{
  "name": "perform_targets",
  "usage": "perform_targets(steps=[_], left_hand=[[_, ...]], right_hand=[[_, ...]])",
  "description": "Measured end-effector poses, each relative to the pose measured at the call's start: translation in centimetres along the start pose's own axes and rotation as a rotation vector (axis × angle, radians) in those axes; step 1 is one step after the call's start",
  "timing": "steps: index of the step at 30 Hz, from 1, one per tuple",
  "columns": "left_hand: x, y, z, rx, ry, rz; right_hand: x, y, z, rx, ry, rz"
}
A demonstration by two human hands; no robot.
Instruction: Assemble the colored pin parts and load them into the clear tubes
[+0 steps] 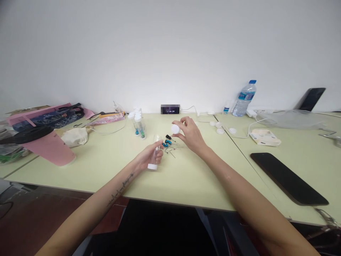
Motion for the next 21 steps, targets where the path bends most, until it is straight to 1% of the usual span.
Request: perform_targets(steps=[3, 6, 9, 11, 13, 15, 18, 21], left_hand=[[0.0, 0.7, -0.4, 0.038, 0.025, 0.109], [0.2, 1.3, -1.0, 0.055, 0.061, 0.123], [0.2, 2.1, -1.3, 0.097, 0.111, 0.073], [-0.1, 2.6, -1.4, 0.131, 0.169, 0.058], [-0.6, 2.7, -1.5, 0.136, 0.240, 0.040], [-1.1, 2.3, -1.5, 0.112, 0.315, -0.012], [-1.8, 1.7, -1.5, 0.071, 0.408, -0.139], [-2.2, 1.3, -1.2, 0.037, 0.473, -0.247]], right_hand=[[-3.7, 1.7, 0.8, 0.191, 0.114, 0.281], [-8.2, 3.5, 2.7, 0.360, 0.209, 0.462], [-12.0, 4.4, 4.3, 0.388, 0.271, 0.525], [-13.7, 4.9, 4.8, 0.383, 0.288, 0.551], [-14.5, 5.5, 4.9, 0.372, 0.277, 0.567], [-14.6, 6.1, 4.6, 0.353, 0.250, 0.576], [-14.7, 6.5, 4.0, 0.314, 0.215, 0.589], [-14.9, 6.7, 3.7, 0.285, 0.180, 0.599]])
Point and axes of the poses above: each hand's wrist, its own z-axis away from the middle knuckle, its own y-axis out of the palm, x = y × z, the point moved 9 cm from there along -z, towards the middle knuckle
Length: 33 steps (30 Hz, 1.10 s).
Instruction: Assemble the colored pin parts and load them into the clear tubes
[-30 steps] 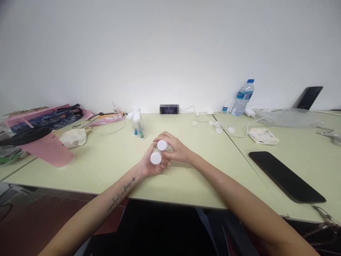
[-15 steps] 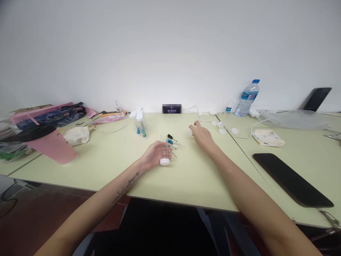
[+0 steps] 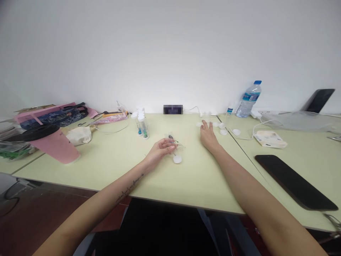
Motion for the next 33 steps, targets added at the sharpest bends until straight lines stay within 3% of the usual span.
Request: perform_targets(steps=[5, 9, 12, 15, 19, 22, 25, 33], left_hand=[[0.1, -0.2, 0.2, -0.060, -0.026, -0.074], [-0.8, 0.7, -1.5, -0.095, 0.055, -0.189], [-2.1, 2.8, -4.6, -0.085, 0.210, -0.375], [-2.1, 5.4, -9.3, -0.069, 0.284, -0.499], [-0.1, 7.7, -16.0, -0.159, 0.278, -0.598], [2.3, 8.2, -19.6, -0.281, 0.202, -0.578], [4.0, 8.9, -21.8, -0.320, 0.193, -0.557], [5.6, 10.2, -25.7, -0.230, 0.213, -0.458]], right_hand=[[-0.8, 0.2, -0.8, -0.040, -0.052, 0.017], [-2.6, 0.2, -1.6, -0.067, -0.029, 0.007], [-4.1, 0.3, -1.8, -0.082, 0.006, -0.015], [-5.3, 0.4, -1.6, -0.106, 0.063, -0.070], [-7.6, 0.4, -1.1, -0.209, 0.266, -0.294], [-9.0, 1.2, -1.2, -0.231, 0.396, -0.379], [-10.1, 2.7, -1.7, -0.191, 0.474, -0.466], [-11.5, 4.4, -1.7, -0.269, 0.576, -0.578]])
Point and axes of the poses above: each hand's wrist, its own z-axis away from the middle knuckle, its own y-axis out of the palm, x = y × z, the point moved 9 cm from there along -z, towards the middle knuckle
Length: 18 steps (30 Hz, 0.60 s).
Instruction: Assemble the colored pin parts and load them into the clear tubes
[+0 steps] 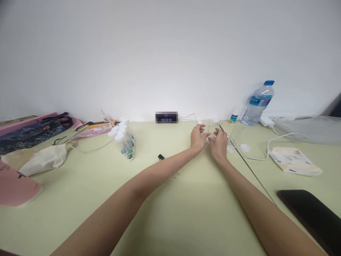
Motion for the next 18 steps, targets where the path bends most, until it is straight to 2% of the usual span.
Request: perform_targets(steps=[6, 8, 10, 12, 14, 16, 17, 18], left_hand=[[0.7, 1.2, -1.1, 0.069, -0.060, 0.055], [0.2, 0.9, -0.7, 0.052, -0.074, 0.073], [-1.4, -0.4, 0.3, 0.012, -0.049, 0.085], [-4.0, -2.5, 2.3, 0.008, -0.005, 0.088], [-7.8, -5.7, 5.4, 0.045, 0.140, 0.088], [-11.7, -9.7, 9.7, 0.125, 0.368, 0.062], [-12.9, -12.0, 12.0, 0.142, 0.467, 0.004], [-13.6, -14.7, 14.1, 0.110, 0.555, -0.073]], right_hand=[[-0.2, 0.0, 0.7, 0.055, 0.099, -0.006], [0.5, -0.2, 1.4, 0.097, 0.099, 0.015], [1.5, -0.6, 2.6, 0.161, 0.087, 0.041], [2.6, -1.0, 4.4, 0.255, 0.071, 0.103], [4.3, -1.8, 6.3, 0.320, 0.028, 0.184], [8.4, -3.4, 7.8, 0.269, -0.152, 0.206], [11.2, -4.2, 8.4, 0.228, -0.266, 0.172], [14.3, -4.6, 9.0, 0.221, -0.370, 0.122]])
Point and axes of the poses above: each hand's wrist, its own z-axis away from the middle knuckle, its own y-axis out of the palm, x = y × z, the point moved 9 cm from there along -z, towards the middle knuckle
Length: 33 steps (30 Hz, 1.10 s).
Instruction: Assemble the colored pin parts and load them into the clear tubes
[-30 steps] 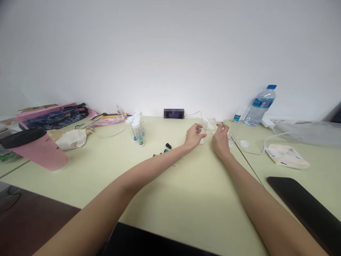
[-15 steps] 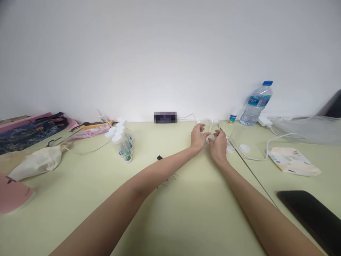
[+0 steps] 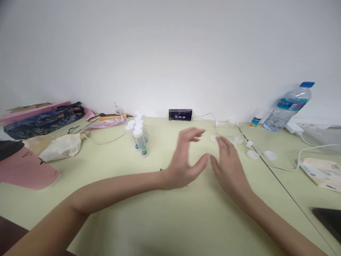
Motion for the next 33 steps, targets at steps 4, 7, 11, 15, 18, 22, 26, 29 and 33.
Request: perform_targets(steps=[4, 7, 11, 15, 18, 22, 26, 29, 33], left_hand=[[-0.8, -10.9, 6.8, -0.296, 0.147, -0.319], [3.5, -16.9, 9.3, -0.435, -0.088, -0.421], [7.9, -20.9, 10.0, -0.461, -0.350, -0.445], [9.6, -21.7, 10.1, -0.471, -0.440, -0.399], [9.9, -21.5, 10.2, -0.473, -0.455, -0.377], [9.8, -21.6, 10.1, -0.494, -0.459, -0.382], [10.6, -21.5, 10.0, -0.476, -0.496, -0.385], [12.0, -21.0, 10.0, -0.437, -0.555, -0.360], [13.0, -20.3, 10.3, -0.391, -0.613, -0.298]], right_hand=[[12.2, 0.3, -4.0, 0.167, -0.197, -0.210], [21.2, 2.0, -8.0, 0.246, -0.292, -0.179], [27.8, 6.1, -11.8, 0.301, -0.306, 0.053], [28.1, 9.8, -12.8, 0.370, -0.256, 0.136], [27.3, 10.4, -12.6, 0.314, -0.260, 0.121], [26.8, 9.9, -12.1, 0.277, -0.285, 0.099], [26.6, 9.3, -11.7, 0.289, -0.318, 0.064], [26.2, 9.2, -11.4, 0.322, -0.338, 0.063], [25.8, 8.9, -10.9, 0.363, -0.378, 0.059]])
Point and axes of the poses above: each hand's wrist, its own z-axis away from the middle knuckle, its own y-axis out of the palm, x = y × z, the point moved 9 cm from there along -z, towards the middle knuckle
